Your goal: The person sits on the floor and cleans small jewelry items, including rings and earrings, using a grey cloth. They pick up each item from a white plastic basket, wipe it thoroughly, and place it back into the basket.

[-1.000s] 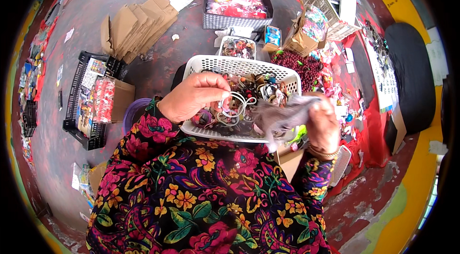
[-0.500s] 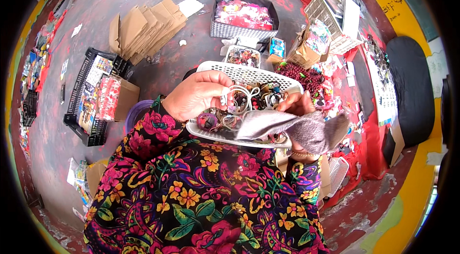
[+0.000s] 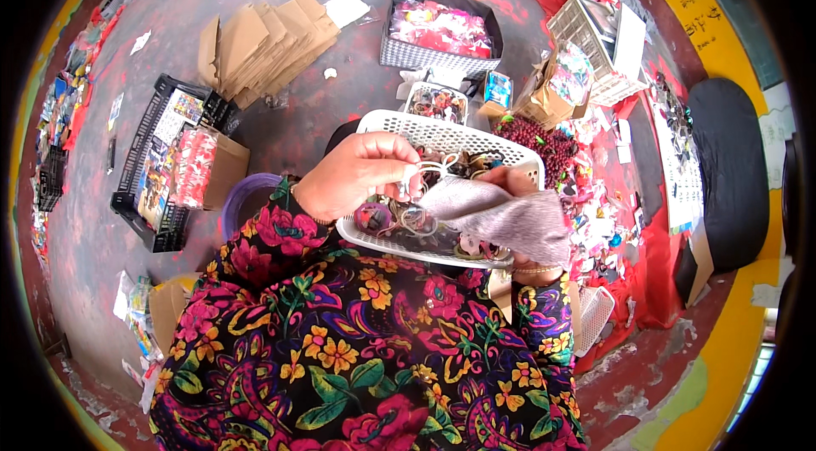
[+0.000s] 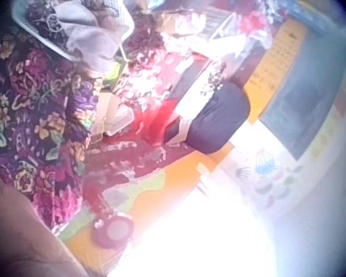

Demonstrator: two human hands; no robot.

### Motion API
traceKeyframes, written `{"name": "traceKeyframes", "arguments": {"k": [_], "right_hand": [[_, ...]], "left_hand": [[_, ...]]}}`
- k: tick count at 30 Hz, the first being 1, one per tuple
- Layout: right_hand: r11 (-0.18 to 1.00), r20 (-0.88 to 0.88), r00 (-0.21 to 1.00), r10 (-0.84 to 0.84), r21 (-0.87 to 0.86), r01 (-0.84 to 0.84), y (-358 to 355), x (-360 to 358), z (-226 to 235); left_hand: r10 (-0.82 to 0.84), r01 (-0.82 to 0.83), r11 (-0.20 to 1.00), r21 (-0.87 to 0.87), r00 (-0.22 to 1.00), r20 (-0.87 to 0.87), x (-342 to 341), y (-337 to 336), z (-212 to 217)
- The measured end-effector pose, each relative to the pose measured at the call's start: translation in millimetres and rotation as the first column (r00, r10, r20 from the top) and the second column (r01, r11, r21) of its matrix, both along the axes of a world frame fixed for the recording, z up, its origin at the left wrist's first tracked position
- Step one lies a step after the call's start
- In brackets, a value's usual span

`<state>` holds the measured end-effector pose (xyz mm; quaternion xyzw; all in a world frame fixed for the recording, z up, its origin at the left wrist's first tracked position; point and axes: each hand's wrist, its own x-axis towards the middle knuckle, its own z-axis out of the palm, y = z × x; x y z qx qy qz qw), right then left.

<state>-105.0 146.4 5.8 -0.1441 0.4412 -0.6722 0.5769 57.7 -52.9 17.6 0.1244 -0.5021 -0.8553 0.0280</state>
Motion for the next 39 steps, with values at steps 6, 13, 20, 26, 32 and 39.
{"name": "traceKeyframes", "arguments": {"k": [6, 13, 20, 26, 32, 39], "right_hand": [[0.960, -0.303, 0.952, -0.049, -0.278, -0.039, -10.8, 7.6, -19.2], [0.984, -0.201, 0.976, -0.081, -0.172, 0.046, -39.5, -0.6, 4.9], [0.989, -0.488, 0.861, 0.142, 0.047, -0.137, -59.3, 36.5, -10.5], [0.980, -0.594, 0.781, 0.192, 0.159, -0.120, -47.1, 35.8, -7.1], [0.976, -0.852, 0.489, 0.188, 0.218, 0.004, -36.1, 32.1, -6.5], [0.942, -0.734, 0.600, 0.319, 0.316, -0.114, -32.6, 24.5, 1.6]], "left_hand": [[0.038, -0.039, 0.995, -0.097, 0.999, -0.008, 0.1, -0.9, -0.6], [0.023, 0.009, 0.901, -0.433, 0.997, 0.069, 3.6, 0.6, -0.3], [0.025, -0.049, 0.748, -0.662, 0.999, -0.047, -12.1, 11.1, -18.4], [-0.120, 0.137, 0.961, -0.239, 0.989, 0.083, -9.6, 2.3, -9.1], [-0.108, 0.130, 0.918, -0.374, 0.991, 0.081, -9.6, 6.4, -16.3], [-0.121, 0.137, 0.943, -0.304, 0.990, 0.074, -9.6, 3.7, -14.2]]}}
